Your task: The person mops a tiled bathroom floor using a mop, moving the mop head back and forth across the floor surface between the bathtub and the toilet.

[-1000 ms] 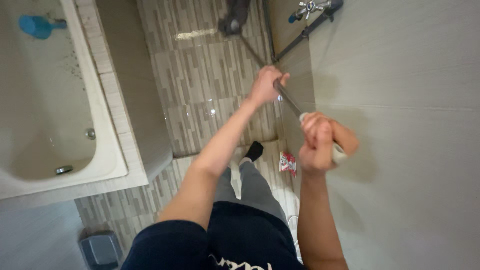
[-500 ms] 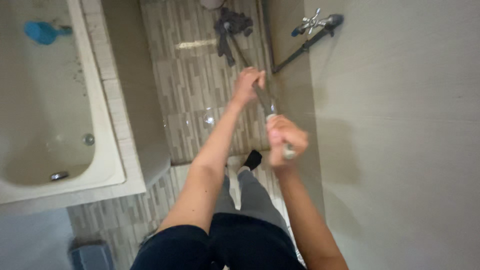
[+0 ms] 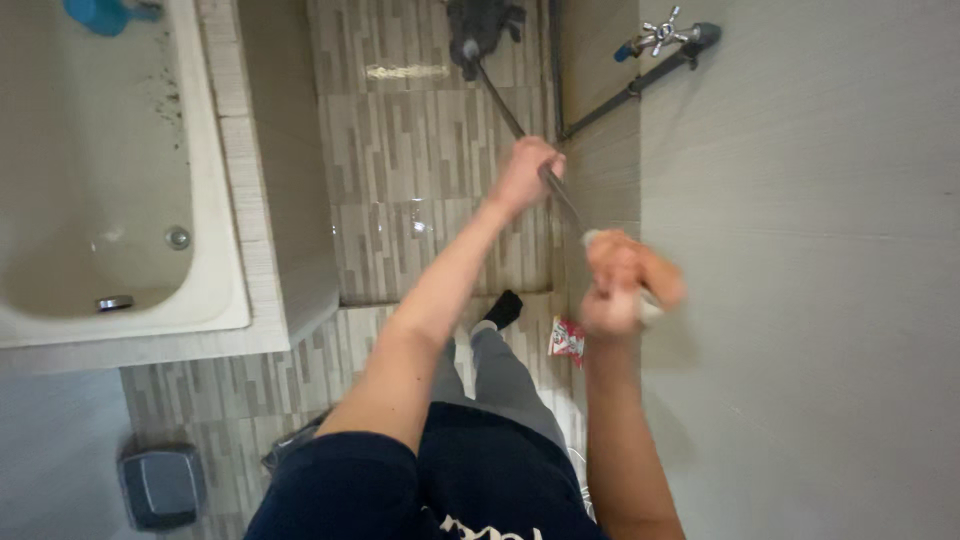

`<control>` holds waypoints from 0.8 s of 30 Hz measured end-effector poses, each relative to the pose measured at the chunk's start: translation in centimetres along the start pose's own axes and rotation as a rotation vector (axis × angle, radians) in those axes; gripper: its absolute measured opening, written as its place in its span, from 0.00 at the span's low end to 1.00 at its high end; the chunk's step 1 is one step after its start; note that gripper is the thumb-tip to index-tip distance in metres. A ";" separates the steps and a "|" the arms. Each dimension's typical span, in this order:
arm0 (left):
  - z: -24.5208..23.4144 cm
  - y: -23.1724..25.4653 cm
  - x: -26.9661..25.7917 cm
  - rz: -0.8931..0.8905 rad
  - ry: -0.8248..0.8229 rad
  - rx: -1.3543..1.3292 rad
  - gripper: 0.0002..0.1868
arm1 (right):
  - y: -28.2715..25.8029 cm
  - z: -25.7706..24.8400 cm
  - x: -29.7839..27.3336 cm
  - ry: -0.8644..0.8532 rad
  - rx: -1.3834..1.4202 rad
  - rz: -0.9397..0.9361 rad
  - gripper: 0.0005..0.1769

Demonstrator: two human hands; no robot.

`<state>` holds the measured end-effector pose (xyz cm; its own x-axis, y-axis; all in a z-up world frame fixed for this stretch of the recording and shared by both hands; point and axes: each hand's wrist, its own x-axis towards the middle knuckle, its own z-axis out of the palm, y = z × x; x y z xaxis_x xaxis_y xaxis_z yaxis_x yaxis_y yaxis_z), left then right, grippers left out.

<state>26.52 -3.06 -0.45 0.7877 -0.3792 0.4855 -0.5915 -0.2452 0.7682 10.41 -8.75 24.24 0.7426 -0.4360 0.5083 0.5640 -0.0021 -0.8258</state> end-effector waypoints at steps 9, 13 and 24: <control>-4.4 8.5 -2.2 -0.135 0.089 -0.065 0.18 | -5.6 0.6 1.6 0.076 -0.044 -0.041 0.14; -5.5 3.8 -1.8 -0.080 0.155 -0.064 0.19 | -2.6 3.9 0.3 -0.019 0.021 -0.054 0.18; -10.6 -8.7 -4.5 -0.109 -0.028 0.103 0.14 | 3.5 8.3 -5.3 -0.270 -0.254 0.137 0.15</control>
<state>29.93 10.20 -4.89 0.8441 -0.3695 0.3886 -0.5183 -0.3762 0.7681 11.49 0.98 20.66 0.8922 -0.1950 0.4075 0.3710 -0.1982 -0.9072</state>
